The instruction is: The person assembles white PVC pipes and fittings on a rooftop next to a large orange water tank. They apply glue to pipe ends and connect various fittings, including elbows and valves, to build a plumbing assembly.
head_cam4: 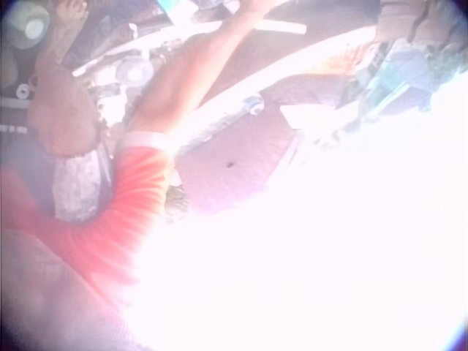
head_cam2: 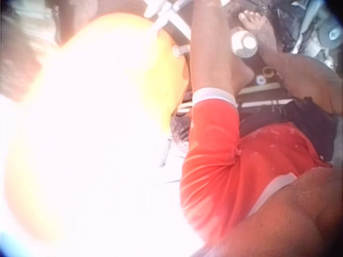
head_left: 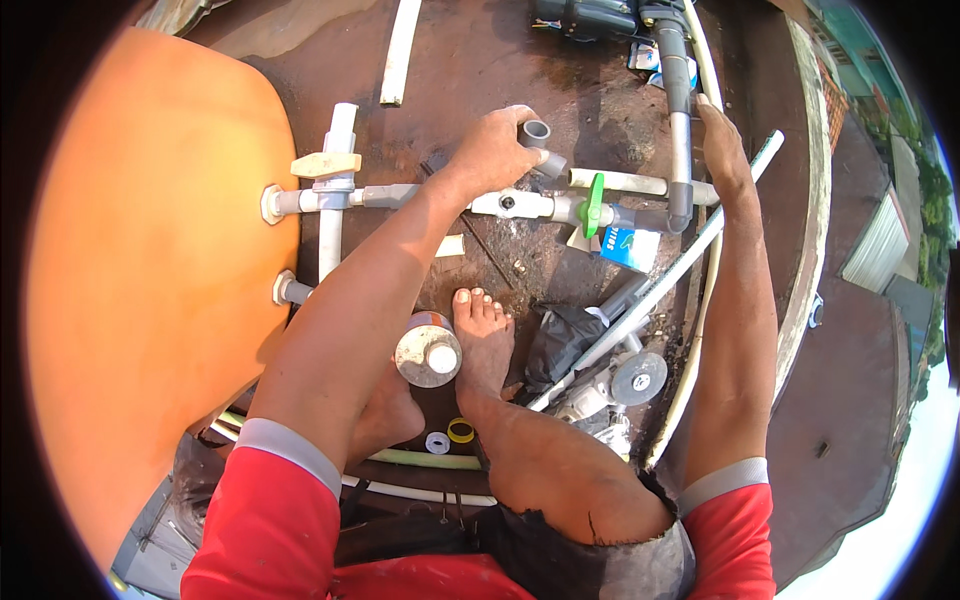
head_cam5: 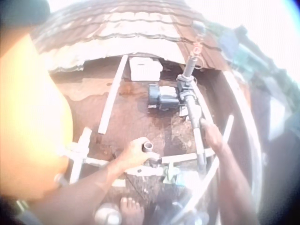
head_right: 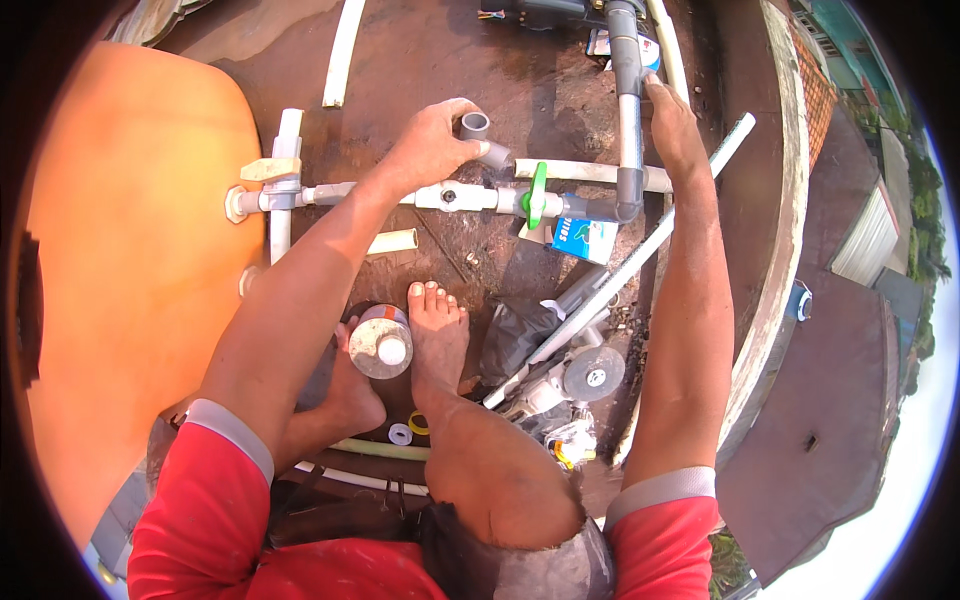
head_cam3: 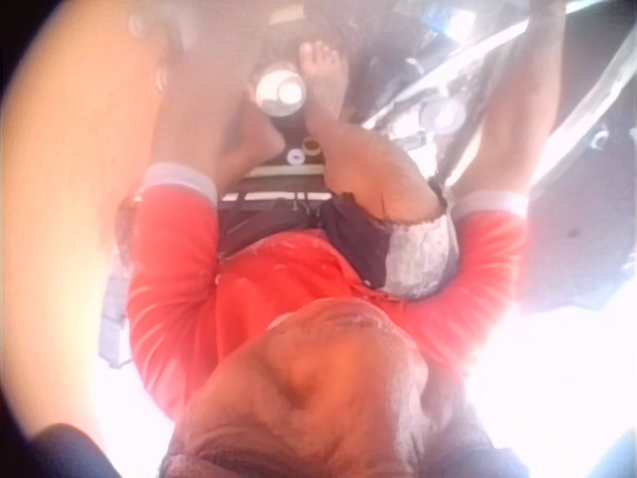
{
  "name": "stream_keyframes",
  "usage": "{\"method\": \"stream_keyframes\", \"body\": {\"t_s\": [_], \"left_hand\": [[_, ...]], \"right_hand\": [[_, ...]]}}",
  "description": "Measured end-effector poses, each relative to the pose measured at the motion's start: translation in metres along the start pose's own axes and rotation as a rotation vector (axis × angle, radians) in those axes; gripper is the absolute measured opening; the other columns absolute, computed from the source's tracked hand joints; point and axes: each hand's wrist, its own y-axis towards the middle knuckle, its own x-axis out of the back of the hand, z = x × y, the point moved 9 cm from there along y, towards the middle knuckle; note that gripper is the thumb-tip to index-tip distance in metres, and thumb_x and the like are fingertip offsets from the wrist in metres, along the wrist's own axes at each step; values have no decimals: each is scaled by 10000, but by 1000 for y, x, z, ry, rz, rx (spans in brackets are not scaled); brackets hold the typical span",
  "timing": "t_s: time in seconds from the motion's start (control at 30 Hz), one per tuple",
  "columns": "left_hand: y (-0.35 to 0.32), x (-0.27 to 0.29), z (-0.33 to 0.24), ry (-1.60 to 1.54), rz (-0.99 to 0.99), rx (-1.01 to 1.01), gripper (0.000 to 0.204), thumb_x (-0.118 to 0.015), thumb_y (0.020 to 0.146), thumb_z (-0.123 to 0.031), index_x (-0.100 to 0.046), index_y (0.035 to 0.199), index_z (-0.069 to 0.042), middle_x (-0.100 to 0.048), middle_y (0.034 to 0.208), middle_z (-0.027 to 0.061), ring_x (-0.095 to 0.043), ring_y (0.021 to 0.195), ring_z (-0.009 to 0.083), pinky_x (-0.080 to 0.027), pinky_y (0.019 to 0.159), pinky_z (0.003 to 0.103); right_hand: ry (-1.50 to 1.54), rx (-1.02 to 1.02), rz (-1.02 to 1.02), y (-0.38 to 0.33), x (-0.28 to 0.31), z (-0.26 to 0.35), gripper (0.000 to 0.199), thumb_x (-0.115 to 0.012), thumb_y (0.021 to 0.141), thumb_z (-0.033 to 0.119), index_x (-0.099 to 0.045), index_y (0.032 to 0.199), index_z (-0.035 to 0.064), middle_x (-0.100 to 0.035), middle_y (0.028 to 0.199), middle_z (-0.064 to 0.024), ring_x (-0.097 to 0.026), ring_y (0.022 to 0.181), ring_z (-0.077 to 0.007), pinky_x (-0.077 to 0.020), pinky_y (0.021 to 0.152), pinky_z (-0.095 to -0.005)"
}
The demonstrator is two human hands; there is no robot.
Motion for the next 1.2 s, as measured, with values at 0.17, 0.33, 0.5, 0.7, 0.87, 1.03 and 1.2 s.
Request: {"method": "stream_keyframes", "body": {"t_s": [0.17, 0.33, 0.5, 0.7, 0.87, 1.03, 1.2], "left_hand": [[-2, -8, 12, 32, 46, 55, 386, -865, 844, -204, -736, 1156, -18, -790, 1102, 207, -764, 1034, 354, -595, 920, 453], [-2, -23, 16, -40, 128, 54, 388, -849, 851, -223, -718, 1141, -1, -786, 1063, 223, -770, 1001, 349, -597, 890, 451], [-10, -22, 1, 61, 110, 43, 351, -837, 871, -202, -680, 1107, 4, -773, 1001, 210, -765, 905, 318, -595, 820, 435], [-18, -22, -12, 28, 30, -38, 363, -859, 843, -195, -663, 1085, -8, -775, 987, 237, -775, 951, 400, -593, 842, 469], [-24, -25, -22, 23, 38, -95, 325, -844, 859, -110, -633, 1089, -21, -763, 956, 212, -766, 935, 352, -582, 819, 447], [-31, -15, -20, 87, -11, -102, 270, -811, 899, -78, -629, 1095, -45, -745, 931, 129, -730, 883, 213, -563, 788, 387], [-30, -5, 3, -54, 51, 67, 283, -791, 912, -79, -632, 1146, -67, -700, 1018, 72, -648, 845, 152, -547, 789, 349]], "right_hand": [[-376, 442, 205, -63, -25, -10, 613, -841, 928, 325, -658, 1425, 18, -740, 1284, -241, -707, 1232, -364, -546, 1077, -456], [-607, 517, 194, -75, -56, -25, 650, -855, 922, 459, -674, 1443, 115, -721, 1347, -216, -648, 1295, -436, -510, 1137, -545], [-714, 472, 230, -75, -64, -32, 555, -730, 971, 597, -765, 1280, 138, -758, 1225, -148, -644, 1221, -361, -443, 1097, -509], [-697, 531, 219, -79, -66, -25, 534, -683, 989, 624, -785, 1217, 153, -767, 1194, -114, -638, 1197, -320, -423, 1053, -476], [-787, 459, 245, -70, -66, -39, 542, -701, 973, 634, -781, 1171, 136, -766, 1192, -123, -637, 1197, -325, -420, 1042, -478], [-681, 581, 182, -72, -65, -39, 514, -691, 993, 618, -732, 1113, 120, -727, 1111, -157, -626, 1148, -363, -439, 1015, -498], [-670, 541, 241, -71, -63, -40, 530, -676, 998, 636, -749, 1155, 134, -713, 1118, -165, -613, 1166, -380, -453, 1035, -518]]}}
